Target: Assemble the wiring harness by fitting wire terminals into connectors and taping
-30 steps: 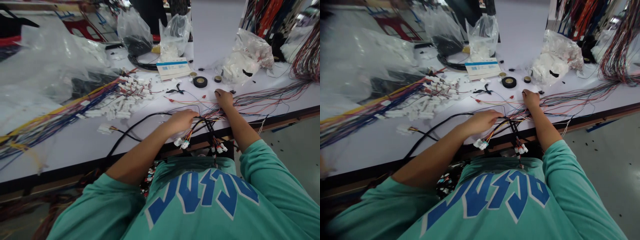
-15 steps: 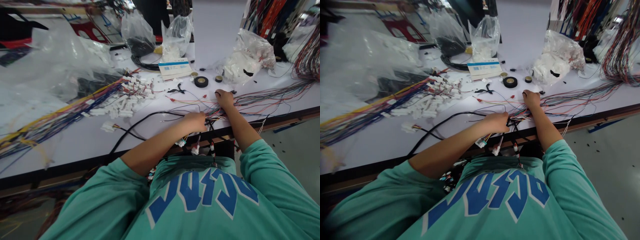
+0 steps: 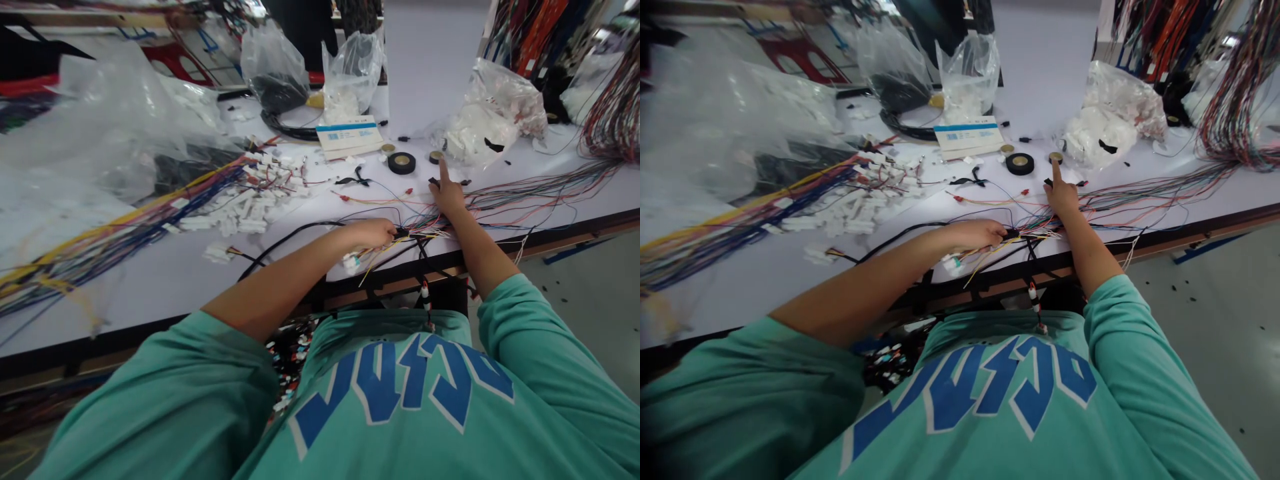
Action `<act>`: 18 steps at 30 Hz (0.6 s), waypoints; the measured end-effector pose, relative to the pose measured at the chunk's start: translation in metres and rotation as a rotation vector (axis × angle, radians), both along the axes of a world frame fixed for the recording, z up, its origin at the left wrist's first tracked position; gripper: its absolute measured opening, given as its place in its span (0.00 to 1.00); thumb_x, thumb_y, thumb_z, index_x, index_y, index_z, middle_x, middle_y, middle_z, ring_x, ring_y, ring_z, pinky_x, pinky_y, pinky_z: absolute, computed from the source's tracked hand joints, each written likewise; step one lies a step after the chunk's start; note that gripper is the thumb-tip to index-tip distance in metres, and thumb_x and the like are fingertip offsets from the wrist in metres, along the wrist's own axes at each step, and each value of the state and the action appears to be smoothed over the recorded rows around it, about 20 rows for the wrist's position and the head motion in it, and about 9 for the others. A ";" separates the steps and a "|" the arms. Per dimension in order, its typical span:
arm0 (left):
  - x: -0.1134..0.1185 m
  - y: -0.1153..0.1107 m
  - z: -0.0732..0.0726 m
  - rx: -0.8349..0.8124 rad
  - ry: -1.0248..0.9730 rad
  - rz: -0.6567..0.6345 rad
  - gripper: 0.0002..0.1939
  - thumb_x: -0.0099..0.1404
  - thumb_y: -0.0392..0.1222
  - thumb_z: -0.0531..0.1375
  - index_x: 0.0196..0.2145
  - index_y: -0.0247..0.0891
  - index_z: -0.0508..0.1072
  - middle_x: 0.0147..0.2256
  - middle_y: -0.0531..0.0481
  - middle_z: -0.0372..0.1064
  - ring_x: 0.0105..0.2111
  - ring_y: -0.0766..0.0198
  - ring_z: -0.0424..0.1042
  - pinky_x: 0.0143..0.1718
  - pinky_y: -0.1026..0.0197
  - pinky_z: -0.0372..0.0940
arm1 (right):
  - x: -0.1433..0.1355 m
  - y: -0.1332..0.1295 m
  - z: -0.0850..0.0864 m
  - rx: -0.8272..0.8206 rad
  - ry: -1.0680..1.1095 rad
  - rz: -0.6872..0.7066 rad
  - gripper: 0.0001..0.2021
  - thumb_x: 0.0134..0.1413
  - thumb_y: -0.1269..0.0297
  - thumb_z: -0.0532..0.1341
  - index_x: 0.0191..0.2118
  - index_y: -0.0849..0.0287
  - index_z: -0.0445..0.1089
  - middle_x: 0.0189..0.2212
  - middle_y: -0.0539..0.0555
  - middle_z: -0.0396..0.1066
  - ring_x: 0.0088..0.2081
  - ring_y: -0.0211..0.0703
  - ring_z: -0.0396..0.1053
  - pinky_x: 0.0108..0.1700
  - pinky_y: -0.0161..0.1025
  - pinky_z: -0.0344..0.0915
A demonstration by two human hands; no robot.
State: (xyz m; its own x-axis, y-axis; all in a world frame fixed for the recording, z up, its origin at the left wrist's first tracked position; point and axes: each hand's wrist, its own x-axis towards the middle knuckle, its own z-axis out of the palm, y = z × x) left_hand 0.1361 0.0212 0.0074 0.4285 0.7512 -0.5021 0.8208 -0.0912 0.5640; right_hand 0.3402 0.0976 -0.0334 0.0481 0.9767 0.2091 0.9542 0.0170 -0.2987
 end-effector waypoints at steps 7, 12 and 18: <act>-0.003 0.021 0.002 -0.001 -0.015 -0.154 0.09 0.51 0.45 0.56 0.18 0.40 0.63 0.15 0.57 0.45 0.17 0.69 0.47 0.21 0.62 0.44 | 0.004 0.000 -0.003 0.070 0.151 0.026 0.28 0.58 0.63 0.47 0.63 0.70 0.49 0.39 0.60 0.75 0.41 0.47 0.71 0.45 0.40 0.61; -0.001 0.025 0.000 0.031 -0.002 -0.159 0.11 0.49 0.43 0.58 0.15 0.40 0.61 0.14 0.58 0.44 0.16 0.69 0.46 0.21 0.62 0.44 | 0.005 -0.001 -0.002 0.098 0.125 0.014 0.25 0.59 0.64 0.47 0.61 0.68 0.52 0.39 0.61 0.74 0.42 0.48 0.70 0.46 0.40 0.61; -0.001 0.019 0.012 0.107 0.208 -0.243 0.04 0.52 0.41 0.58 0.23 0.39 0.70 0.15 0.55 0.58 0.19 0.65 0.59 0.24 0.63 0.53 | 0.008 -0.003 -0.001 0.189 0.005 0.004 0.25 0.61 0.61 0.46 0.60 0.68 0.52 0.44 0.65 0.69 0.45 0.48 0.68 0.49 0.42 0.60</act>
